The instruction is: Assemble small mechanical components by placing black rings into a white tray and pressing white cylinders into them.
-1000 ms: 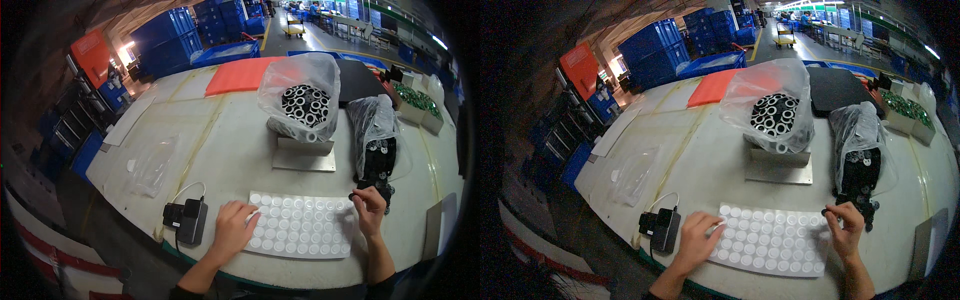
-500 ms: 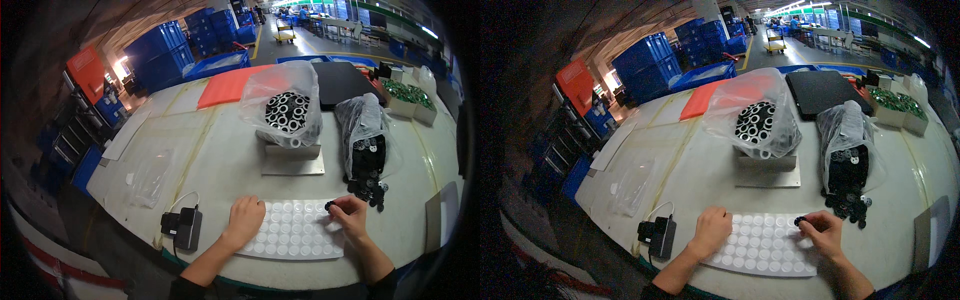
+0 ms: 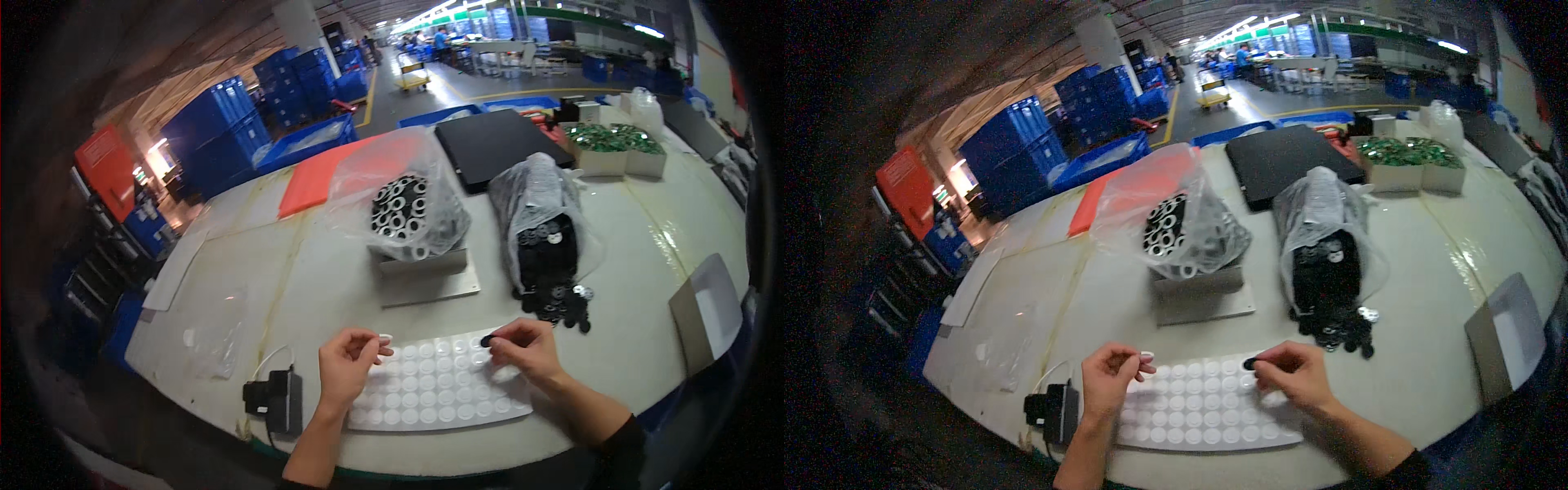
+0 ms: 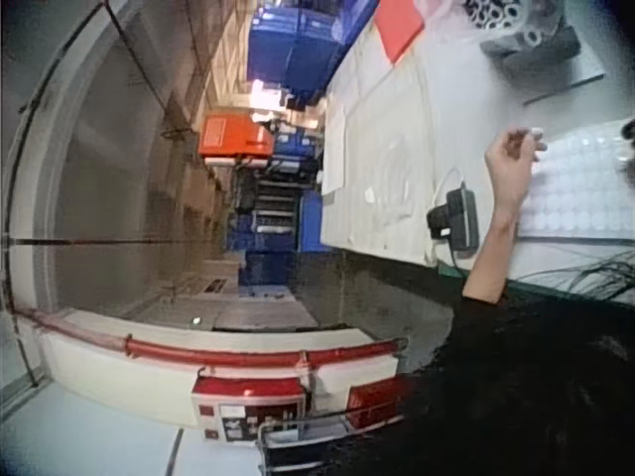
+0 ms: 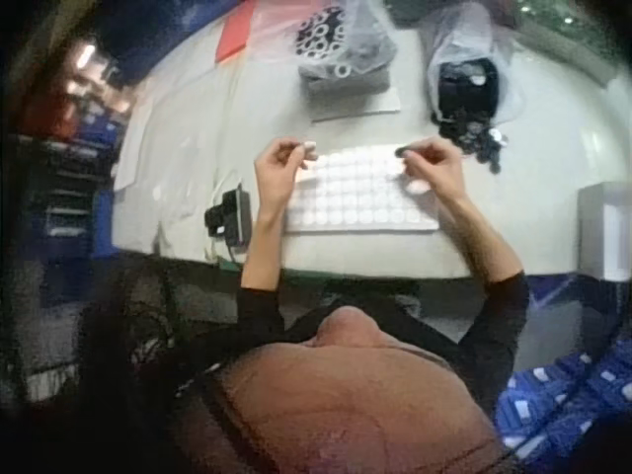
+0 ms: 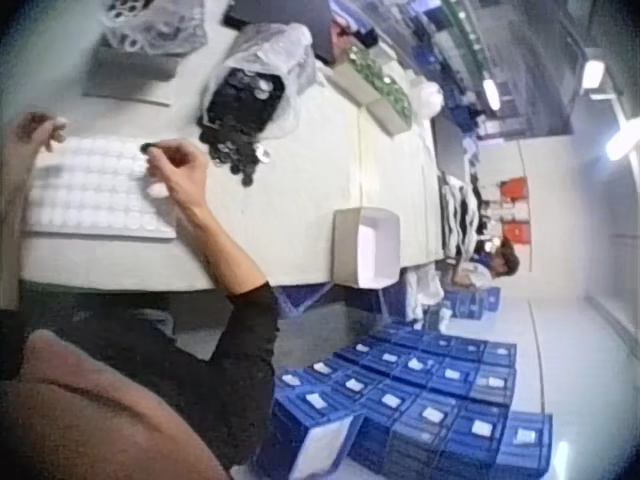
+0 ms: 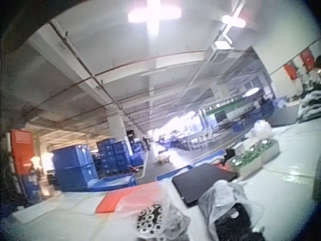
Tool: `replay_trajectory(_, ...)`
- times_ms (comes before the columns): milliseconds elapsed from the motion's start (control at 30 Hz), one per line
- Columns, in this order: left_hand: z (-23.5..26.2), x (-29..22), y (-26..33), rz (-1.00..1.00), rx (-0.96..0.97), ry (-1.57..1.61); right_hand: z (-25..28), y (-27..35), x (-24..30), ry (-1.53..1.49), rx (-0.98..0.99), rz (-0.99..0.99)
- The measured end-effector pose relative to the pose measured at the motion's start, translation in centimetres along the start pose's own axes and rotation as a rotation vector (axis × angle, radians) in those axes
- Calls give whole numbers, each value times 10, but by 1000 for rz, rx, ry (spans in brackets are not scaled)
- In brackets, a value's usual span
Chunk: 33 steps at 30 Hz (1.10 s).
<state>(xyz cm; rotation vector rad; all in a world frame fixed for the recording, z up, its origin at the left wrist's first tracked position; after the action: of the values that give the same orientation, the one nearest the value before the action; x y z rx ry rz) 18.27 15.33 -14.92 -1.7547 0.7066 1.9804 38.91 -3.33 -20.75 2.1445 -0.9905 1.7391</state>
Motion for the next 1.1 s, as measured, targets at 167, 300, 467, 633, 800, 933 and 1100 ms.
replay_trajectory(167, -51, -6, 20, -31, 140, 130, -10, 5, 4, -1, 92, 32)
replay_trajectory(300, -79, 14, 24, 80, 239, 209, -16, 9, 11, 98, 89, 35)
replay_trajectory(467, -89, 37, 24, 138, 247, 102, -20, 14, -4, 52, 60, -53)
replay_trajectory(633, -99, 41, 25, 151, 277, 215, -31, 20, -9, -12, 65, -124)
replay_trajectory(800, -97, 50, 26, 189, 290, 213, -35, 22, -13, -25, 89, -106)
replay_trajectory(933, -93, 50, 27, 151, 248, 195, -40, 23, -8, -26, 117, -114)
replay_trajectory(1100, -91, 48, 31, 104, 192, 151, -41, 25, -5, -11, 135, -61)
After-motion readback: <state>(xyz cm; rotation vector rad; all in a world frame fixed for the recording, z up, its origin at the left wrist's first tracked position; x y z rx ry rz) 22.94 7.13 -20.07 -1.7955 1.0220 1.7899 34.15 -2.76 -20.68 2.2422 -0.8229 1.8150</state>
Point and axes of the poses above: each hand's wrist, its own y-axis away from the middle knuckle, its own z-axis out of the back of the hand, x = y × z, the point moved 9 cm from there along -y, towards the middle knuckle, and after that the axes turned 14 degrees about z, right-handed, at the moved point
